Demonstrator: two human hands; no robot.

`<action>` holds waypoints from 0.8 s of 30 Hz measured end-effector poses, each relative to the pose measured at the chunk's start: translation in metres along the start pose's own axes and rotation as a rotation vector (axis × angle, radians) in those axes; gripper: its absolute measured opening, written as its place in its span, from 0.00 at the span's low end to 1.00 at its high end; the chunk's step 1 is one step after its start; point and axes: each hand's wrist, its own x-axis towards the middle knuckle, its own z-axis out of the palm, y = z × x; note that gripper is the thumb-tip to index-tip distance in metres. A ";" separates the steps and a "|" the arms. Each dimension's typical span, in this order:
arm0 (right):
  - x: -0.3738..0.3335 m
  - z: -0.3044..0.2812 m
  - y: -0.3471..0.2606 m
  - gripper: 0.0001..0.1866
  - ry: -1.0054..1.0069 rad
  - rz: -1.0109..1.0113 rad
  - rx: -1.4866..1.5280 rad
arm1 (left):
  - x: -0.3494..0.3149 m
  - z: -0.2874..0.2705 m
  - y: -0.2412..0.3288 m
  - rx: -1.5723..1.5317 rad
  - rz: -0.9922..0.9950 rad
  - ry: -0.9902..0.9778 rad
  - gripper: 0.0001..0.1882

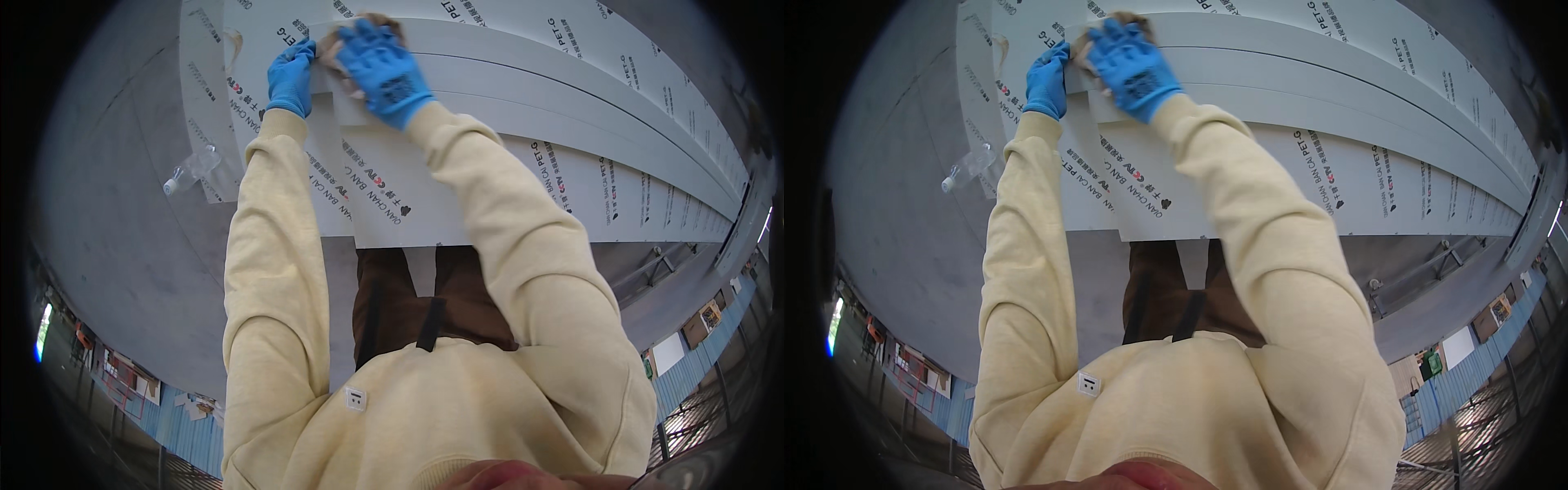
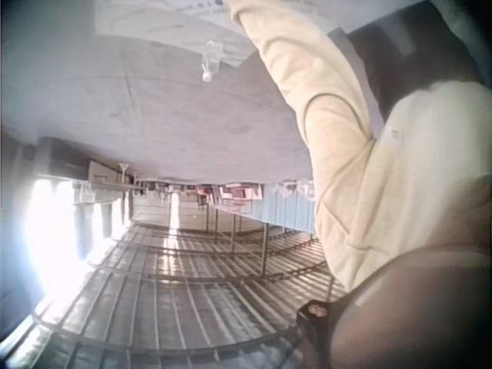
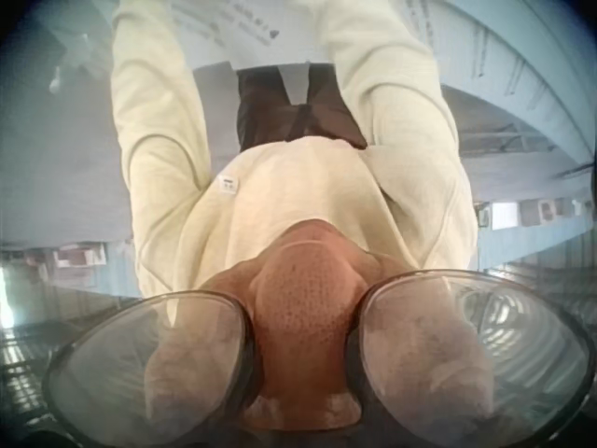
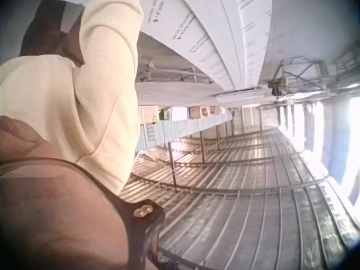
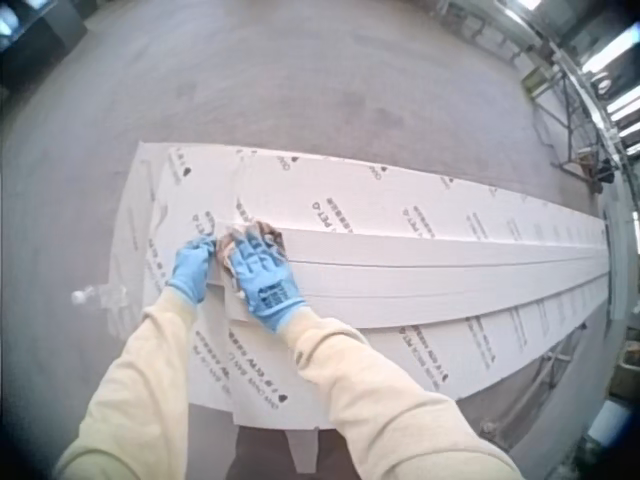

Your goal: The person wipes the surface of several white panels with a cloth. They occasionally reposition the panels and re-wet the cloth from a bottle to continue cleaning different sections.

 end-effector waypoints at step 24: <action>-0.087 -0.143 0.089 0.26 -0.129 -0.039 0.408 | -0.223 0.216 -0.144 1.114 0.954 -0.369 0.31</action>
